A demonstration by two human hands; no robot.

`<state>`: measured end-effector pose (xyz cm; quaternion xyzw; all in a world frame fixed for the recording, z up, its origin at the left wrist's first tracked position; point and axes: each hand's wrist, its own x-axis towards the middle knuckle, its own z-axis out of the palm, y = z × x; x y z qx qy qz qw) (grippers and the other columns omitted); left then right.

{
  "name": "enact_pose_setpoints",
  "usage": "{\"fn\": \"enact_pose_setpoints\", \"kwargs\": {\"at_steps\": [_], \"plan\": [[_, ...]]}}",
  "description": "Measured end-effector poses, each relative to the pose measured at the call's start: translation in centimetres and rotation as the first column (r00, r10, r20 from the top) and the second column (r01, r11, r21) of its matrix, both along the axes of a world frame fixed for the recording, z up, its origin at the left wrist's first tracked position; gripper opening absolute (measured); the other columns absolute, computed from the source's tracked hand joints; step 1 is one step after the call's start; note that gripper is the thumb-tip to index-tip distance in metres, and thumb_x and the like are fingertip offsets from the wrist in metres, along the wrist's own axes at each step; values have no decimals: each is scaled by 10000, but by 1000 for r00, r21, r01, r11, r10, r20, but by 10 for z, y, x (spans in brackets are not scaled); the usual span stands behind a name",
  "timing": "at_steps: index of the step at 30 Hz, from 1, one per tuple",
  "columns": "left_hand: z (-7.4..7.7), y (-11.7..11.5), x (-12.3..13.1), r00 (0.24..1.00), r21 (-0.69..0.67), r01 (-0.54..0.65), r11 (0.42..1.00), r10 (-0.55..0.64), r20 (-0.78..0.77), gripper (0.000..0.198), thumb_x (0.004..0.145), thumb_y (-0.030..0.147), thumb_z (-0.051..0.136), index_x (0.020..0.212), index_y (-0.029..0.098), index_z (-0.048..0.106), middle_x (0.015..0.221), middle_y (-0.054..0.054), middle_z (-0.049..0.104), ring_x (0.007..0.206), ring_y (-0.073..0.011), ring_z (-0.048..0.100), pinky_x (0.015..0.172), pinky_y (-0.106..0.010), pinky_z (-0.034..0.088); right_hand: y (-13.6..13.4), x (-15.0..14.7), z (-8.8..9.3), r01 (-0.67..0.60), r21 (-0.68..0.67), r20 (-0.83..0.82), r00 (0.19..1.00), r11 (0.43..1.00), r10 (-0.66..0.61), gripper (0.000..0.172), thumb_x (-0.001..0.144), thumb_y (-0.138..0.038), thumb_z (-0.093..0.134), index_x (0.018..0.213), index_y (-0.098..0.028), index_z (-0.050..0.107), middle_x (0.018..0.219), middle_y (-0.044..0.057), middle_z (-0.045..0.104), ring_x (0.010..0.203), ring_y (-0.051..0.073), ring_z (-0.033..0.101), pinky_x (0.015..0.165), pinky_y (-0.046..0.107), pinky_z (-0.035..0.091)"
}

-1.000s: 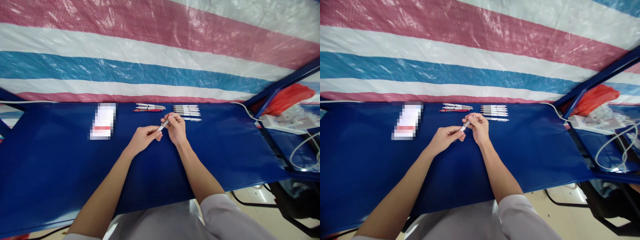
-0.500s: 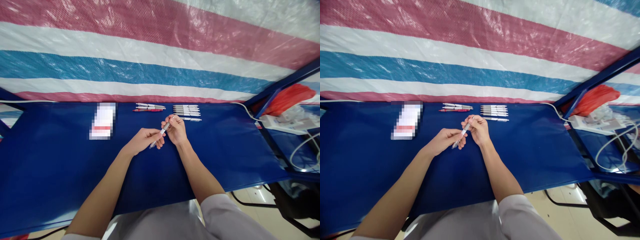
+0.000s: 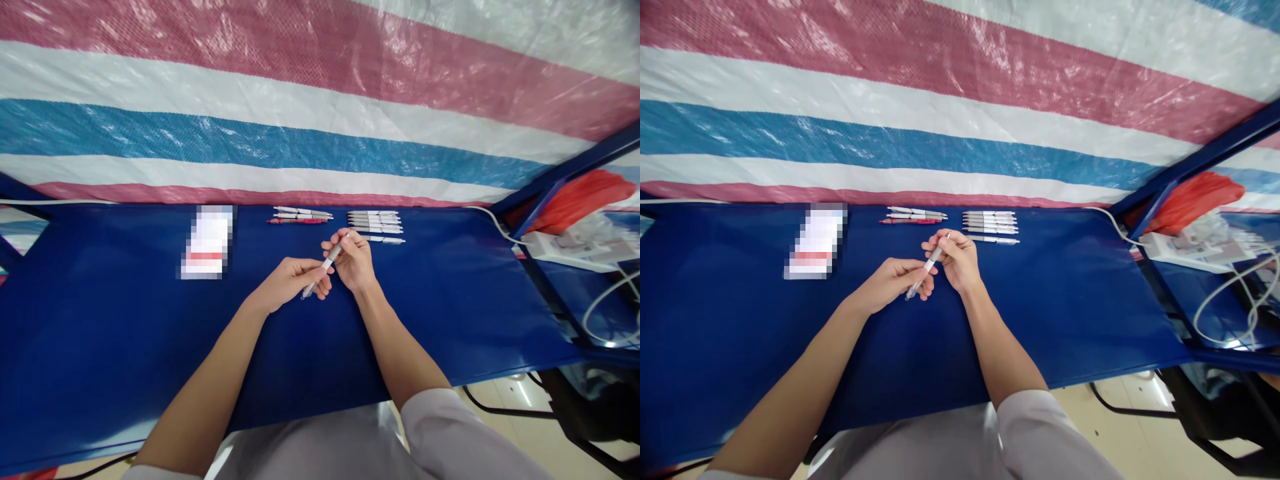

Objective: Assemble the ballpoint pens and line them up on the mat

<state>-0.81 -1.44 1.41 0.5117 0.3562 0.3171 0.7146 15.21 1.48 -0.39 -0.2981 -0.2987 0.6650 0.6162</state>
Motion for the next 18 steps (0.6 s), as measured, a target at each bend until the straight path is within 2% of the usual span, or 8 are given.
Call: {"fn": "enact_pose_setpoints", "kwargs": {"at_steps": [3,7,12,18], "plan": [[2,-1,-1,991,-106,72,992,-59,116,301,839,425,718,937,142,741,734,-58,713,628,-155,672,603,-274,563,-2,1,-1,-55,19,-52,997,998,56,285,625,-390,866,781,-234,686,680,-53,718,688,158,753,573,228,621],[0,-1,1,997,-73,33,997,-28,78,302,835,426,720,931,141,744,711,-51,706,595,-145,655,580,-266,552,-1,0,-1,-40,-6,-66,997,999,39,266,630,-362,865,762,-226,678,651,-61,698,602,126,722,541,212,608],[-1,1,4,988,147,-60,987,80,-130,260,876,397,654,814,158,737,693,-29,697,590,-132,650,596,-244,535,3,-1,2,16,-30,-60,998,999,-18,264,596,-332,883,745,-217,698,633,-55,701,541,118,695,497,206,587],[-15,0,9,918,405,-176,897,298,-262,216,875,355,631,941,194,758,701,8,715,610,-139,674,653,-246,553,4,-3,5,101,-50,-7,995,994,-102,268,566,-332,895,717,-206,713,635,-37,718,563,134,712,556,229,613]]}}
